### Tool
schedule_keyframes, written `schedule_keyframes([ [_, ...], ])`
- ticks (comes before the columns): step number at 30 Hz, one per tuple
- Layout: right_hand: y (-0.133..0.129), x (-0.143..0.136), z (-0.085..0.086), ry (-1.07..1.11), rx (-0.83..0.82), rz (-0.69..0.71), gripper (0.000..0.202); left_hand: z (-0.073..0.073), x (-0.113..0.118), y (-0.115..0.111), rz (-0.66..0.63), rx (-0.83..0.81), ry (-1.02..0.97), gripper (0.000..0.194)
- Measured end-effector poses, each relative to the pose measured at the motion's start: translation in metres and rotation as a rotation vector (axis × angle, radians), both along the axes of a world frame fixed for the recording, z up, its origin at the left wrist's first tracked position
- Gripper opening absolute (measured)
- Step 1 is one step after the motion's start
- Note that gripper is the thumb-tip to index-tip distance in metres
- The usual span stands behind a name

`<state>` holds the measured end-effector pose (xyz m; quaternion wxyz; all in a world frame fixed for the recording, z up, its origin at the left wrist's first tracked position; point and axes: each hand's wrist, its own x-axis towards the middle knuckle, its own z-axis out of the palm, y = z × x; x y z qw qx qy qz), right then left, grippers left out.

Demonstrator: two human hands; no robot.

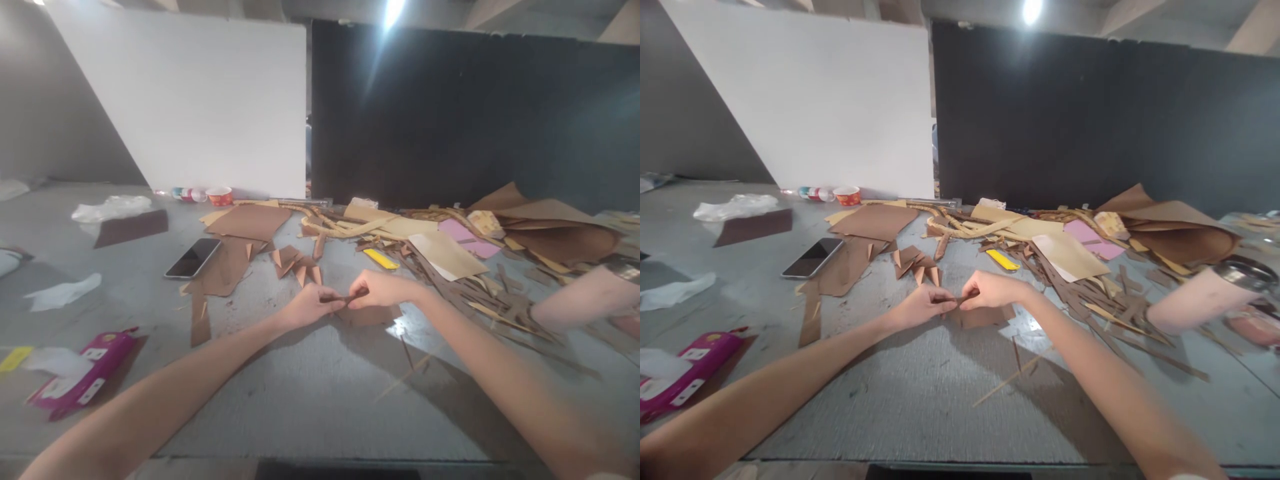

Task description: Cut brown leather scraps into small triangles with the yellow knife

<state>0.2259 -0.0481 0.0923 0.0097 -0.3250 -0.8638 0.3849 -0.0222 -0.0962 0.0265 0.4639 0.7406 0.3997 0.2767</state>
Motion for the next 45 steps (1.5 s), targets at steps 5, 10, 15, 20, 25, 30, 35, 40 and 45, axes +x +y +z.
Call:
schedule_keyframes([
  [5,0.0,-0.001,-0.004,0.037,-0.038,0.017,0.037,-0.003,-0.001,0.001,-0.008,-0.03,-0.031,0.043],
  [10,-0.001,-0.003,-0.007,0.153,-0.076,-0.004,0.036,-0.008,-0.003,0.005,-0.012,-0.033,-0.125,0.046],
  [15,0.001,-0.006,-0.011,0.259,-0.108,-0.021,0.037,-0.005,-0.003,0.003,0.023,-0.031,-0.218,0.047],
  [20,0.001,-0.006,-0.011,0.314,-0.105,-0.055,0.035,0.004,-0.001,-0.002,0.057,-0.043,-0.245,0.048],
  [25,-0.003,-0.006,-0.01,0.356,-0.161,-0.079,0.041,0.008,-0.001,-0.004,0.068,-0.048,-0.296,0.052],
  [30,-0.006,-0.006,-0.012,0.387,-0.278,-0.089,0.045,0.009,0.001,-0.005,0.013,-0.084,-0.343,0.056],
  [35,-0.007,-0.008,-0.011,0.445,-0.345,-0.04,0.046,0.007,0.004,-0.007,-0.008,-0.121,-0.424,0.058],
  [40,-0.008,-0.009,-0.011,0.472,-0.358,-0.042,0.047,0.007,0.006,-0.009,0.0,-0.176,-0.467,0.058],
  [45,-0.012,-0.01,-0.014,0.512,-0.387,-0.067,0.046,0.014,0.008,-0.014,-0.007,-0.227,-0.524,0.059],
])
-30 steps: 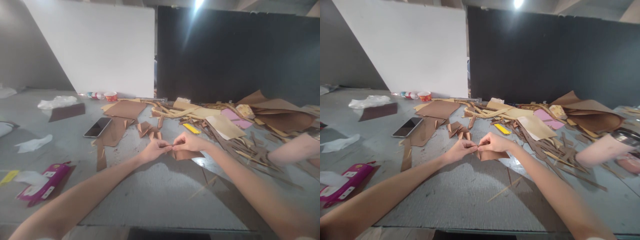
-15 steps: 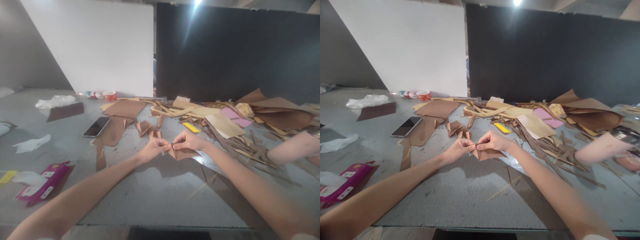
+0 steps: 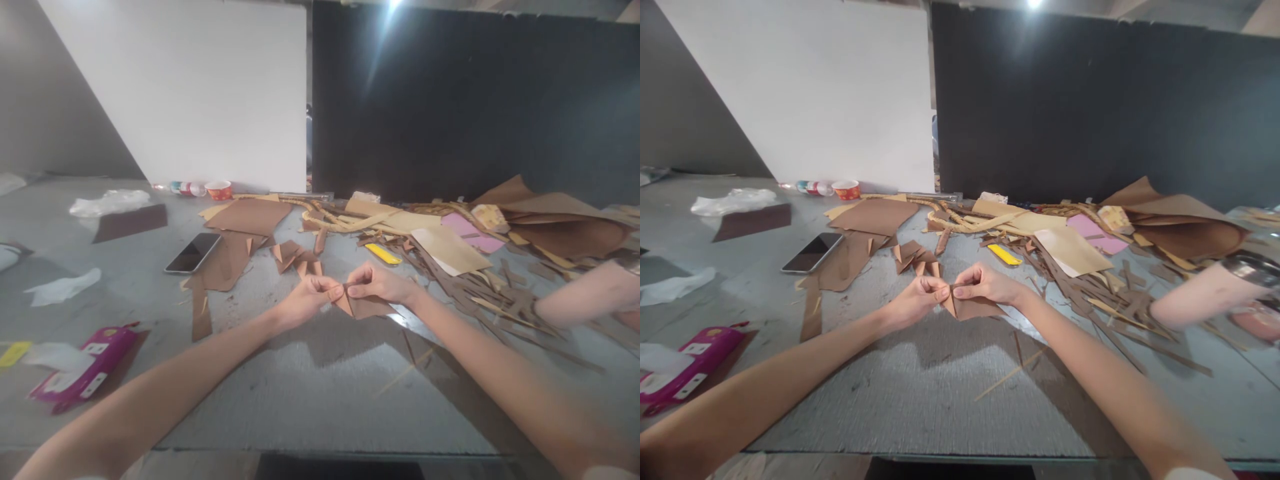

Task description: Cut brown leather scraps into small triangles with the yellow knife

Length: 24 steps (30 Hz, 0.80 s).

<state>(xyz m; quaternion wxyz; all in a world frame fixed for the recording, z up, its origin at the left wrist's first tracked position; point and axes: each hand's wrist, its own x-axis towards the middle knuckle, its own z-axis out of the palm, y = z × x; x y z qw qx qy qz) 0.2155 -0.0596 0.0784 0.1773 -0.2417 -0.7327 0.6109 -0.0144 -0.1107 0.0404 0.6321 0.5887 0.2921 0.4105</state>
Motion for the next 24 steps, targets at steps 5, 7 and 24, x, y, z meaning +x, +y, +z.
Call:
schedule_keyframes([
  [5,-0.004,-0.002,-0.007,0.047,-0.042,-0.037,0.049,0.004,0.001,-0.004,0.002,-0.018,-0.012,0.058],
  [7,-0.005,-0.002,-0.009,0.048,-0.043,-0.036,0.049,0.004,0.0,-0.003,-0.002,-0.018,-0.004,0.058],
  [24,-0.011,-0.007,-0.013,0.142,-0.157,-0.062,0.05,0.001,0.001,-0.005,-0.073,-0.045,-0.083,0.054],
])
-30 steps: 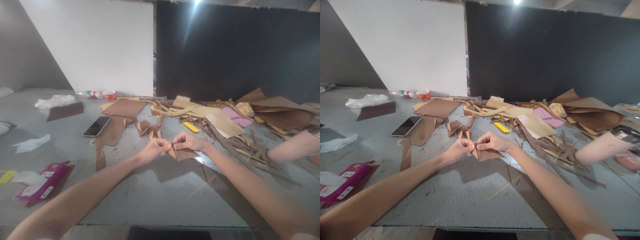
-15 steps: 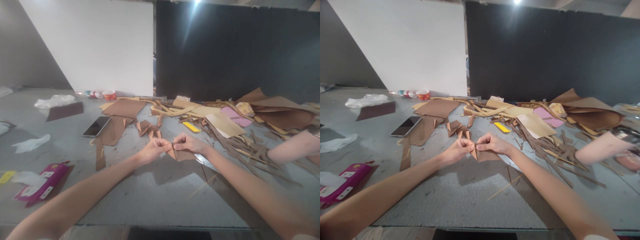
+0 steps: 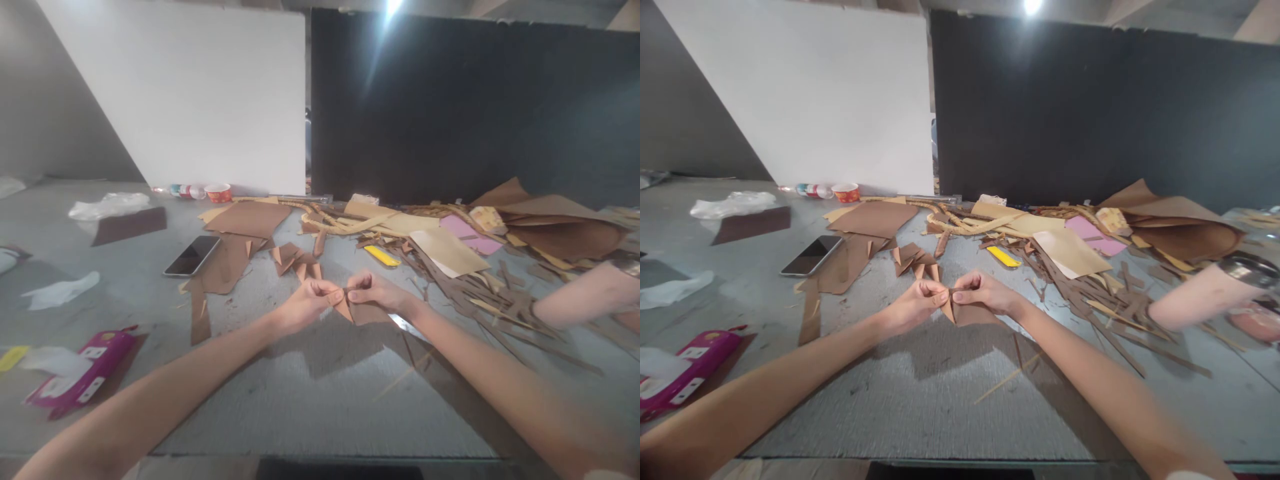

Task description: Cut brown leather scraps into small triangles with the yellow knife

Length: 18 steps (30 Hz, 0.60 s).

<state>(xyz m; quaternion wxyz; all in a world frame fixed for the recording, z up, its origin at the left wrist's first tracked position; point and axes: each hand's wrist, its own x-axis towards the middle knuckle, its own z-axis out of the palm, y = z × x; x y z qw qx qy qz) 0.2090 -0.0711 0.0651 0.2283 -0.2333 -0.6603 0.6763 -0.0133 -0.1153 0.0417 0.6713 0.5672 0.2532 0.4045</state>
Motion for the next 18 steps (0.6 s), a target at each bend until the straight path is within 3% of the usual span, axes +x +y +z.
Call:
schedule_keyframes([
  [8,-0.006,0.003,-0.005,0.013,-0.043,-0.009,0.049,0.001,0.001,-0.005,-0.017,-0.002,0.031,0.06],
  [18,-0.004,0.002,-0.014,0.037,-0.13,0.006,0.05,0.004,0.001,-0.009,-0.085,-0.05,-0.001,0.049],
])
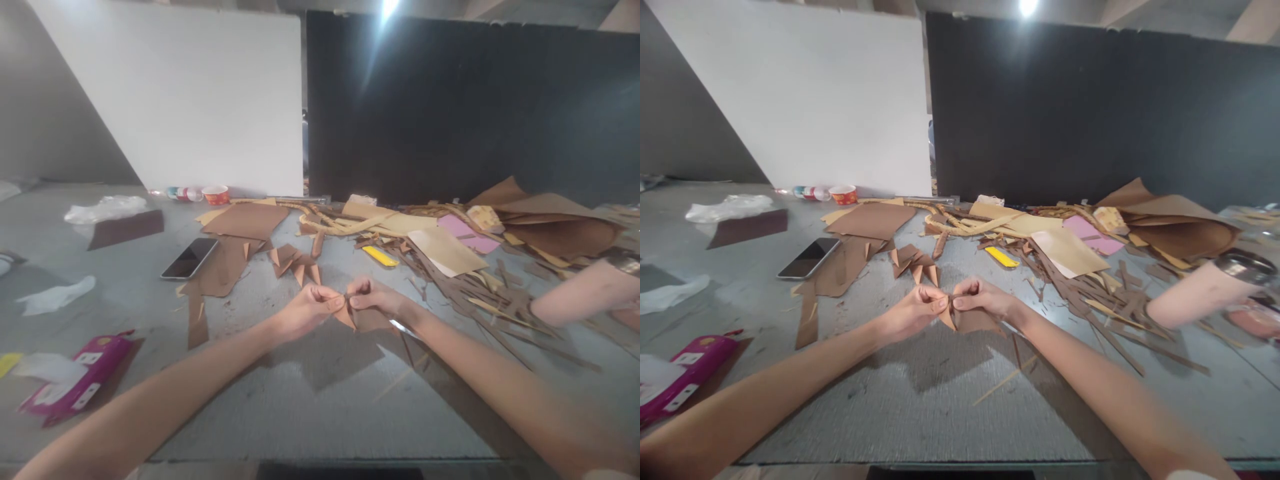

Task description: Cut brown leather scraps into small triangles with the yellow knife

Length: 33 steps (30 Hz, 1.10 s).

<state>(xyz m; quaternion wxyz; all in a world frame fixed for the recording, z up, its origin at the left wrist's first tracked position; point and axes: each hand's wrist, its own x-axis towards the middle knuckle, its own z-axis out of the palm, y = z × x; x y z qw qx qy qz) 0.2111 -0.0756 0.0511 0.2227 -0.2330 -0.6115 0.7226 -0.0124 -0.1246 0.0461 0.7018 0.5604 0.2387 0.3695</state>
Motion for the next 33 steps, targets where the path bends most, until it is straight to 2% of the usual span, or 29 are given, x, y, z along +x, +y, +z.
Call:
schedule_keyframes([
  [12,0.003,0.0,-0.001,0.019,0.011,-0.029,0.045,-0.002,-0.001,0.004,-0.006,-0.042,-0.07,0.042],
  [17,-0.001,-0.003,-0.007,0.051,-0.004,0.038,0.047,-0.002,-0.003,0.001,-0.066,-0.089,-0.068,0.041],
  [22,0.001,-0.002,-0.009,0.106,0.02,-0.001,0.054,-0.008,0.003,0.001,0.046,-0.125,-0.152,0.04],
  [28,0.011,0.005,0.0,-0.019,0.094,-0.075,0.055,-0.015,0.002,0.015,0.157,-0.079,-0.1,0.043],
  [33,0.024,0.012,0.007,-0.125,0.261,-0.132,0.055,-0.014,-0.009,0.027,0.119,-0.07,-0.04,0.043],
])
